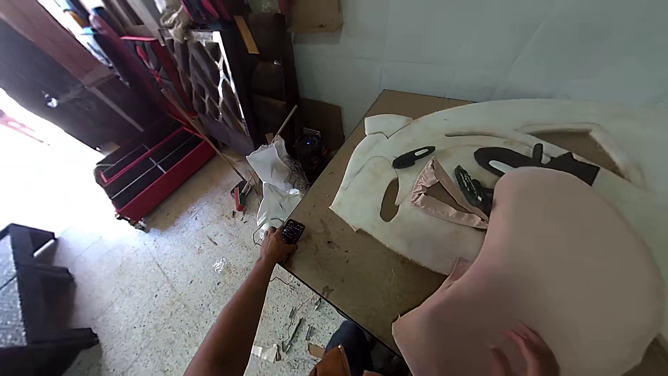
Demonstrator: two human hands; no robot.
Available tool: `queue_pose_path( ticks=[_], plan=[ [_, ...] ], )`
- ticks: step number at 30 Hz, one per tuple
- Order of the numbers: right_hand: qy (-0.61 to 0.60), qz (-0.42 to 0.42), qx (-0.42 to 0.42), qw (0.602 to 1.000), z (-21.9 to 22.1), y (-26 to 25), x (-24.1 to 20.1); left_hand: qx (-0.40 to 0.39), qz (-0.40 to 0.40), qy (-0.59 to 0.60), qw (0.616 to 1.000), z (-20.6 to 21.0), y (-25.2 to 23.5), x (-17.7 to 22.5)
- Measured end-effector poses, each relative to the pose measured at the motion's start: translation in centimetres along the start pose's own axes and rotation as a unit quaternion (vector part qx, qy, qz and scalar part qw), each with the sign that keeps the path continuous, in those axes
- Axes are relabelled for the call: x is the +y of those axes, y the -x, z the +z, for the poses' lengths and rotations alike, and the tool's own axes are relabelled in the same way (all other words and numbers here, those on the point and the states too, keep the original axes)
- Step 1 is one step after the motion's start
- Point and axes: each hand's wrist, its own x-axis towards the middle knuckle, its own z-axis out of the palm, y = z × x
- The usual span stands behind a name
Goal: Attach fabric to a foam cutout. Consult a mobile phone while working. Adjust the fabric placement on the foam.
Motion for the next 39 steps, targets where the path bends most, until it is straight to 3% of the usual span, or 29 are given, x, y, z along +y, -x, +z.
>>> queue_pose_path(
  ticks=[4,7,10,13,17,20,24,26,29,31,33,36,39],
  plan=[
    [-0.148,-0.042,-0.077,0.985,5.1,-1.7,-9.5,-0.019,-0.002,0.028,0.999,-1.2,-0.4,0.4],
    [-0.284,-0.007,-0.185,0.941,11.9,-3.2,-16.3,-0.018,-0.012,0.123,0.992,-2.5,-0.5,0.3],
    [-0.424,0.040,-0.297,0.854,21.1,-5.8,-22.9,0.003,0.000,0.218,0.976,-3.6,-0.8,-0.9],
    [-0.479,0.129,-0.401,0.770,30.6,-9.8,-30.0,0.031,0.019,0.291,0.956,-5.4,-2.6,-2.2],
    [-0.611,0.146,-0.450,0.634,42.6,-13.1,-37.1,0.088,0.012,0.341,0.936,-8.2,-6.5,-4.5],
    [-0.669,0.151,-0.431,0.587,48.4,-15.2,-40.6,0.087,-0.007,0.403,0.911,-10.0,-10.0,-7.3],
    [-0.680,0.156,-0.421,0.580,53.7,-19.5,-42.4,0.095,0.071,0.594,0.795,-10.9,-15.0,-10.0],
    [-0.658,0.149,-0.411,0.613,55.4,-21.6,-42.8,0.118,0.108,0.646,0.746,-10.3,-17.6,-10.1],
    [-0.604,0.127,-0.375,0.691,56.9,-24.6,-42.5,0.143,0.097,0.699,0.694,-9.2,-21.3,-8.2],
    [-0.574,0.106,-0.348,0.734,57.0,-26.7,-41.5,0.143,0.079,0.720,0.674,-8.7,-23.3,-5.6],
    [-0.571,0.091,-0.330,0.746,56.2,-28.9,-40.0,0.139,0.082,0.728,0.666,-8.1,-24.8,-2.8],
    [-0.587,0.046,-0.319,0.743,54.6,-31.9,-36.9,0.129,0.096,0.732,0.662,-7.2,-26.4,1.6],
    [-0.622,0.052,-0.298,0.722,53.7,-33.2,-33.6,0.091,0.099,0.744,0.654,-5.5,-27.1,4.9]
  ],
)
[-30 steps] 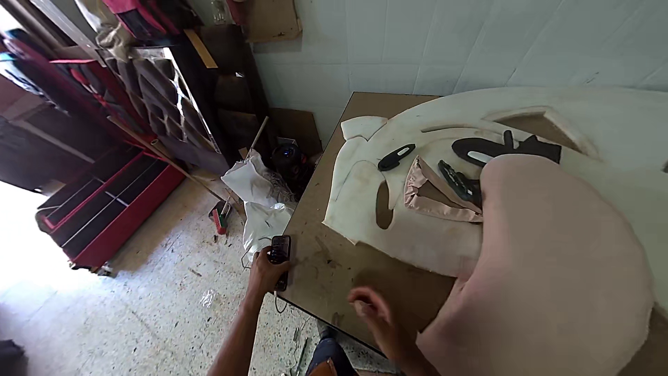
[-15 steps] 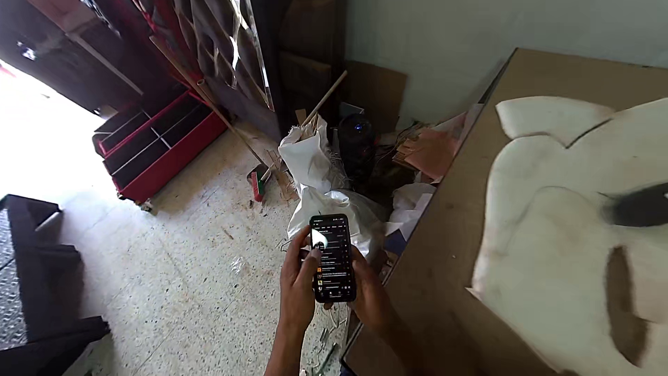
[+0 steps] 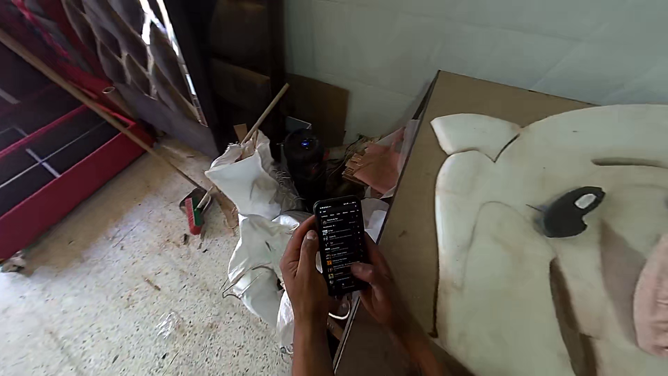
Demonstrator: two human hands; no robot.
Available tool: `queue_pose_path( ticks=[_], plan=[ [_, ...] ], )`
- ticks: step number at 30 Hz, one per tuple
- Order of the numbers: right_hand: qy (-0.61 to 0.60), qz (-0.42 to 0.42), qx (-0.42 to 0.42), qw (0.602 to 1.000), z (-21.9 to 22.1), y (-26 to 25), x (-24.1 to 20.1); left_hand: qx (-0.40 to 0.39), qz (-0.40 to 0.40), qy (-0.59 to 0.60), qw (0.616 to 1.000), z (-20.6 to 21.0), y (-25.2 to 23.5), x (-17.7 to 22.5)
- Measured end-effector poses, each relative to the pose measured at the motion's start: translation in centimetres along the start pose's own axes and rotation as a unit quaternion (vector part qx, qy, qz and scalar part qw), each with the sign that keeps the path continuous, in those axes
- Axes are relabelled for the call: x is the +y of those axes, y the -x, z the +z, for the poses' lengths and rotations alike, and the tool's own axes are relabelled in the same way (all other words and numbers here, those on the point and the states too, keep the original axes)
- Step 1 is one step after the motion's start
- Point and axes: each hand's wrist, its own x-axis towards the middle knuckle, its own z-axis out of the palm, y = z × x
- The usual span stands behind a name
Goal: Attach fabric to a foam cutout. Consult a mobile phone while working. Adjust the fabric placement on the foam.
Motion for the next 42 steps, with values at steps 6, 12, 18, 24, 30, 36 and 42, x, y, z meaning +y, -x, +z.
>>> queue_pose_path(
  ticks=[6,12,18,24,30,36,42],
  plan=[
    [-0.020,0.039,-0.017,0.999,-3.5,0.3,0.2,-0.015,0.027,0.023,0.999,1.6,0.1,-3.8],
    [0.005,0.030,-0.048,0.998,-3.8,0.7,0.1,-0.073,0.123,-0.001,0.990,-0.1,0.2,-4.3],
    [0.013,0.047,-0.094,0.994,-4.0,0.5,0.5,-0.051,0.203,-0.015,0.978,-2.3,0.2,-4.0],
    [0.039,0.065,-0.151,0.986,-4.0,0.6,0.4,-0.009,0.214,0.007,0.977,-3.5,0.1,-3.8],
    [0.064,0.056,-0.163,0.983,-3.6,0.6,0.1,0.015,0.205,0.008,0.979,-3.0,0.0,-3.5],
    [0.067,0.056,-0.148,0.985,-3.4,0.6,0.0,0.008,0.193,0.031,0.981,-2.4,0.2,-3.5],
    [0.010,0.018,-0.085,0.996,-3.1,0.4,0.9,-0.089,0.163,0.051,0.981,-1.9,0.0,-4.1]
  ],
)
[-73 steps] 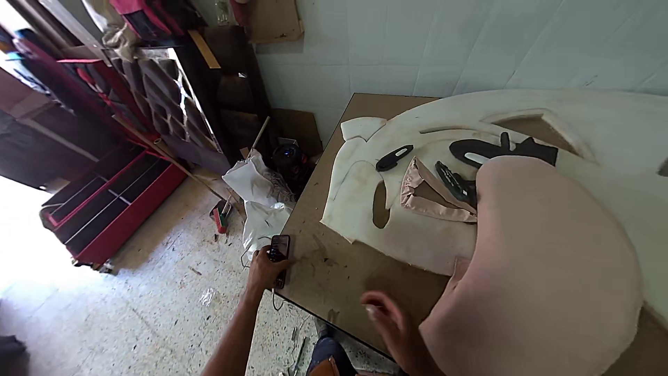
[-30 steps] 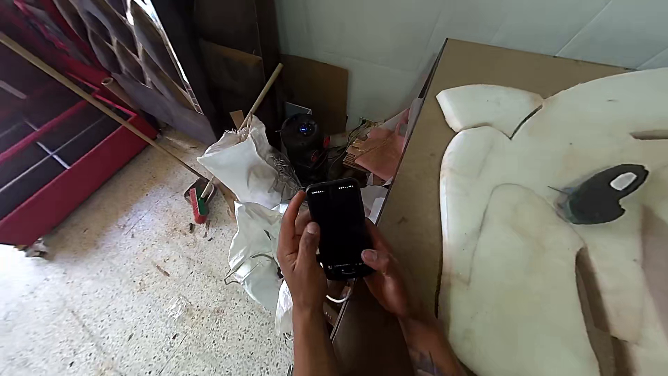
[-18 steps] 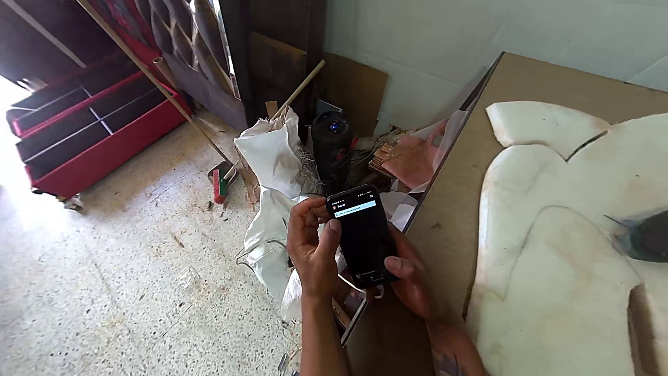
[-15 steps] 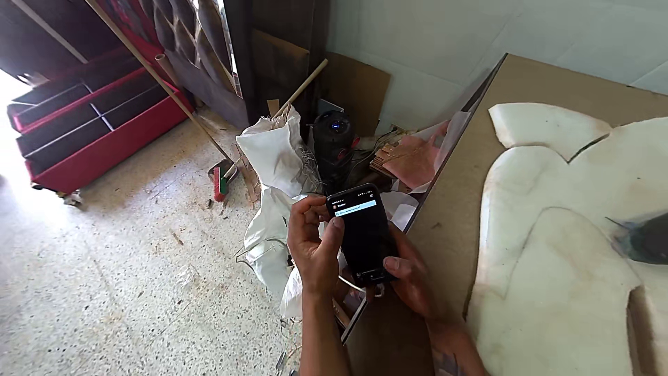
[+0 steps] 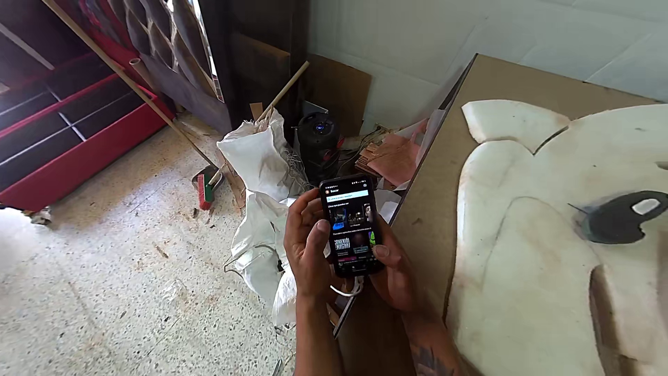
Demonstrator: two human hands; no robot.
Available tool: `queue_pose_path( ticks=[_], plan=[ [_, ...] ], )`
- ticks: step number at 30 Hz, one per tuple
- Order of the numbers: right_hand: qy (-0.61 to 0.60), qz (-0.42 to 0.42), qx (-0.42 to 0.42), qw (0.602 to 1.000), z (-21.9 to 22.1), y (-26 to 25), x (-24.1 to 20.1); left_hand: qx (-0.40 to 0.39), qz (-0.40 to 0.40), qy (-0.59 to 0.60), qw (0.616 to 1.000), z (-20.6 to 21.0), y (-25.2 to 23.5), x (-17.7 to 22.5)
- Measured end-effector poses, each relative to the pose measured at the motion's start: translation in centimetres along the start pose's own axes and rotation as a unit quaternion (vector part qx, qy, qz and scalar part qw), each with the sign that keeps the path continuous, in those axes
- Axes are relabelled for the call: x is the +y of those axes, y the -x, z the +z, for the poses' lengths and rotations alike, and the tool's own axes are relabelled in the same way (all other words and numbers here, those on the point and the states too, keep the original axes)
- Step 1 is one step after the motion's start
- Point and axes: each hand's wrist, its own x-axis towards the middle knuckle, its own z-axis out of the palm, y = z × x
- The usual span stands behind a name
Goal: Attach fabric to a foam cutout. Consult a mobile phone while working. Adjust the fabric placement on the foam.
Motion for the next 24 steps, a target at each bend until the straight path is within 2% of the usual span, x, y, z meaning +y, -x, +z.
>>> queue_pose_path(
  ticks=[4,11,18,24],
  plan=[
    [-0.087,-0.026,0.003,0.996,0.5,-0.3,-0.1,-0.038,-0.063,-0.002,0.997,0.6,0.0,0.0],
    [-0.114,-0.050,0.021,0.992,-0.3,-0.2,-1.0,-0.116,-0.094,0.006,0.989,0.4,-0.1,-0.8],
    [-0.080,-0.054,0.043,0.994,-0.7,-0.4,-1.3,-0.148,-0.116,0.042,0.981,0.6,0.0,-0.5],
    [-0.039,-0.045,0.039,0.997,-0.7,-0.5,-1.1,-0.162,-0.154,0.017,0.975,-0.3,0.2,0.2]
  ],
)
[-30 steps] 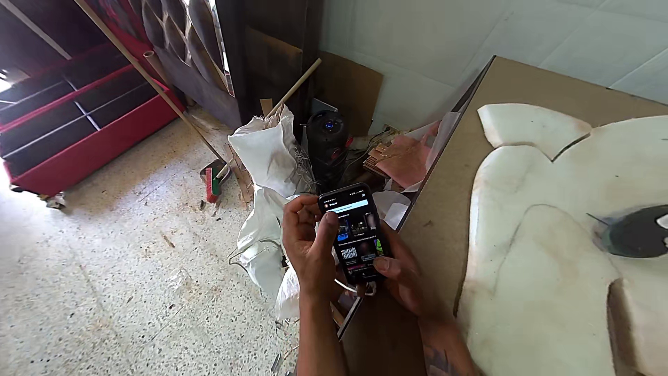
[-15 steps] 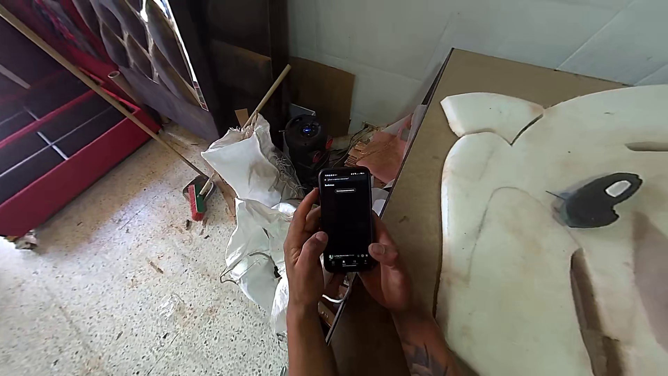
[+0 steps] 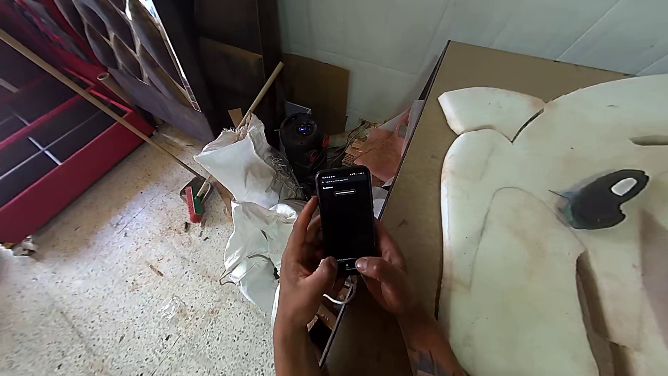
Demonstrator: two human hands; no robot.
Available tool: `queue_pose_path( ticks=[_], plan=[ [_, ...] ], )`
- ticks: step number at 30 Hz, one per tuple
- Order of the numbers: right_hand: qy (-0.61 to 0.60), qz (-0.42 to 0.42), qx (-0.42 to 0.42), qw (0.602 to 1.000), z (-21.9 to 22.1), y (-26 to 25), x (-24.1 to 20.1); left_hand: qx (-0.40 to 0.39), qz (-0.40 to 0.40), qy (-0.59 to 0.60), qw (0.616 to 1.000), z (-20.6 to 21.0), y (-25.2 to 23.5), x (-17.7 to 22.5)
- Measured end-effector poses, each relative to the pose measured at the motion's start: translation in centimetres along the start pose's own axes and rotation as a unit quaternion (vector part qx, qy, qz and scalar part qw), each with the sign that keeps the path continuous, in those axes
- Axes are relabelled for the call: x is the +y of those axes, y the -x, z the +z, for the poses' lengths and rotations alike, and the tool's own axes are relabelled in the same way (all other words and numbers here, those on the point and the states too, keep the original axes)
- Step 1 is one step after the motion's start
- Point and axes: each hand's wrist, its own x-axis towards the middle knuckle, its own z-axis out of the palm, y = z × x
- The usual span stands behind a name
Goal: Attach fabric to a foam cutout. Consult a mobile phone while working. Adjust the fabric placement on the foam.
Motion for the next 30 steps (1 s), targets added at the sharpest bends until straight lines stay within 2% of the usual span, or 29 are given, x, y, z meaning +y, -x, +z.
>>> queue_pose_path(
  ticks=[7,25,30],
  plan=[
    [0.011,0.010,-0.049,0.999,-0.2,0.0,-0.2,-0.002,0.007,0.018,1.000,-0.6,0.1,0.1],
    [0.047,0.025,0.026,0.998,-0.2,0.4,-0.3,-0.008,0.002,0.016,1.000,0.1,-0.2,-0.1],
    [0.048,0.018,0.021,0.998,-0.3,0.5,-0.3,0.004,0.010,0.013,1.000,0.6,-0.3,-0.2]
  ],
)
